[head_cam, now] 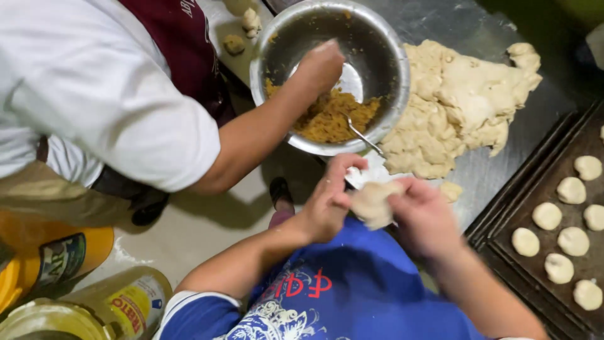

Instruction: Shaping dough and adding filling to create pastries on a production table

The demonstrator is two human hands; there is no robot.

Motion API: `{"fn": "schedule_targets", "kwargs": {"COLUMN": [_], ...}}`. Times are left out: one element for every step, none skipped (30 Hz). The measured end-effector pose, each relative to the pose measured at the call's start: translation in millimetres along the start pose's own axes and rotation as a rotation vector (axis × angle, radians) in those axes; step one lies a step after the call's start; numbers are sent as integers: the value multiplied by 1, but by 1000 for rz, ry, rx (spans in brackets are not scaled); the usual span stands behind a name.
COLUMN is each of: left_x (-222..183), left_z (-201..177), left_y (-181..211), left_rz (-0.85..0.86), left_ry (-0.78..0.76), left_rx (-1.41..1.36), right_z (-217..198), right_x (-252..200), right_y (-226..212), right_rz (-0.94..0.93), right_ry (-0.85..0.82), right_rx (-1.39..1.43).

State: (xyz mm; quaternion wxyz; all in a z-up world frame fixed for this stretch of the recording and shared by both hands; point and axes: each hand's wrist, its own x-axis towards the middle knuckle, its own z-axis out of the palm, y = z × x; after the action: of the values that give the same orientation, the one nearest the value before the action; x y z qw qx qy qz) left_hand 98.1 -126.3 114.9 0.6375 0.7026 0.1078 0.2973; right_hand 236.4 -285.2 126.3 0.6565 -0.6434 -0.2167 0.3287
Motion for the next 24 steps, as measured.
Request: {"fn": "schedule_targets", "kwargs": {"left_x": [0,-2,-3,-4,-3,-6,-9,-5,-2,0,2,7,12,15,17,17,18,19,21,24,28,29,34,41], "left_z": [-17,-36,-54,-73,-89,-102,-114,-121,-128,-133,-135,-138,-141,-144,-146,-146,-148,-149,-150,-153,-155,-156,-157,-158], "left_y": [0,-6,-13,-19,-26,-32,-38,-45,-52,-58,-61,-65,-69,-72,-74,-75,-73,-71,-70,-65,-60,-53,-47,-41], "left_rz": [24,20,-11,-39,-42,-41,-40,-41,12,65,62,92,121,121,134,146,144,154,164,175,185,189,195,192], "left_ry": [-117,-121,-148,-177,-182,-159,-137,-142,-125,-107,-112,-93,-73,-73,-68,-63,-62,-57,-52,-56,-41,-28,-33,-15], "left_rx": [-12,-27,44,117,104,205,306,294,335,376,365,344,322,314,305,299,296,274,253,249,235,222,220,234], "right_z": [0,4,7,11,18,22,25,34,42,48,68,89,110,114,117,120,113,105,96,98,99,100,88,77], "right_x": [10,26,41,58,84,106,128,155,182,207,205,207,209,211,212,211,220,228,235,240,244,245,244,247], "right_y": [1,-18,-38,-57,-57,-56,-54,-30,-5,19,19,19,19,27,34,41,50,58,67,58,48,39,31,22], "right_rz": [191,197,169,140,145,-103,-350,-343,-456,-562,-551,-452,-345,-339,-409,-482,-479,-457,-435,-437,-326,-216,-216,-225], "right_ry": [78,89,132,174,184,111,24,30,-151,-345,-343,-554,-765,-765,-743,-721,-724,-682,-639,-627,-524,-424,-414,-346], "right_rx": [160,151,57,-36,-45,-387,-727,-736,-992,-1241,-1248,-1311,-1362,-1368,-1485,-1597,-1599,-1643,-1687,-1695,-1638,-1572,-1575,-1313]}}
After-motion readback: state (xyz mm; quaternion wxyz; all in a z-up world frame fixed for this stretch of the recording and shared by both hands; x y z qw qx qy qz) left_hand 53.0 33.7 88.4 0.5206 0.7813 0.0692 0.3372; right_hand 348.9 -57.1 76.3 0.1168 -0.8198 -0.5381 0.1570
